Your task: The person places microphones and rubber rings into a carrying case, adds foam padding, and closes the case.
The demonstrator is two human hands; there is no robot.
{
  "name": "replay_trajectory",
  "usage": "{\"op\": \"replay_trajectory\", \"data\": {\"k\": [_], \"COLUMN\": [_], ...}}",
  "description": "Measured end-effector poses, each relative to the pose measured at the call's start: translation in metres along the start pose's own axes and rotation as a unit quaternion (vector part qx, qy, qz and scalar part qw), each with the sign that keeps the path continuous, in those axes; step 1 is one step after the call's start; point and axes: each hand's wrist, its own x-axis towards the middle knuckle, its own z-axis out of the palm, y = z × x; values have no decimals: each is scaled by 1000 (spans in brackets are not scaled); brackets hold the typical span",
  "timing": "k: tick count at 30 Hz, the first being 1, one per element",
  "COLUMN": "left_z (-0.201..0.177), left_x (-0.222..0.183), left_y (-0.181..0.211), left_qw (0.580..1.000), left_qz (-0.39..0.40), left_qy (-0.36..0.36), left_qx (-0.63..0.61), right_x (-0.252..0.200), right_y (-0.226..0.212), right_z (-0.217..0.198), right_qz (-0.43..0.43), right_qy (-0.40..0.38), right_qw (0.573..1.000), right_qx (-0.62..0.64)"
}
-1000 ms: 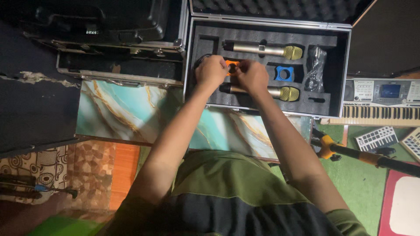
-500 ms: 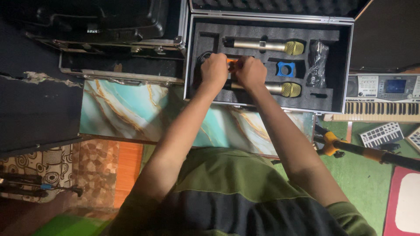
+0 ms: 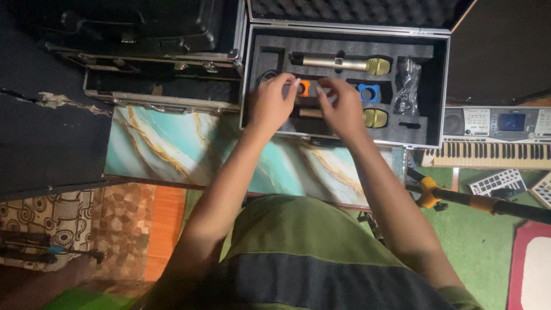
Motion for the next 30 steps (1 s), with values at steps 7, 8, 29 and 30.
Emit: {"op": "replay_trajectory", "data": {"k": [7,8,29,30], "left_z": [-77,-83,-132,-135], "left_x": [-95,-104,-183,-187], "left_y": [97,107,107,104], "left_qw": [987,986,982,980], "left_qz": [156,160,54,45], "left_qy": [16,12,179,192], "left_qx": [-35,-44,7,5], "right_x": [-101,-113,-128,-125], "right_y": [-74,-80,-113,-116], "right_z": [-84,-89,-53,-49], "right_qz": [-64,-58,-92,-97], "right_qy": [28,31,-120,-134], "right_qw": [994,991,959,957], "right_qx": [81,116,238,238]}}
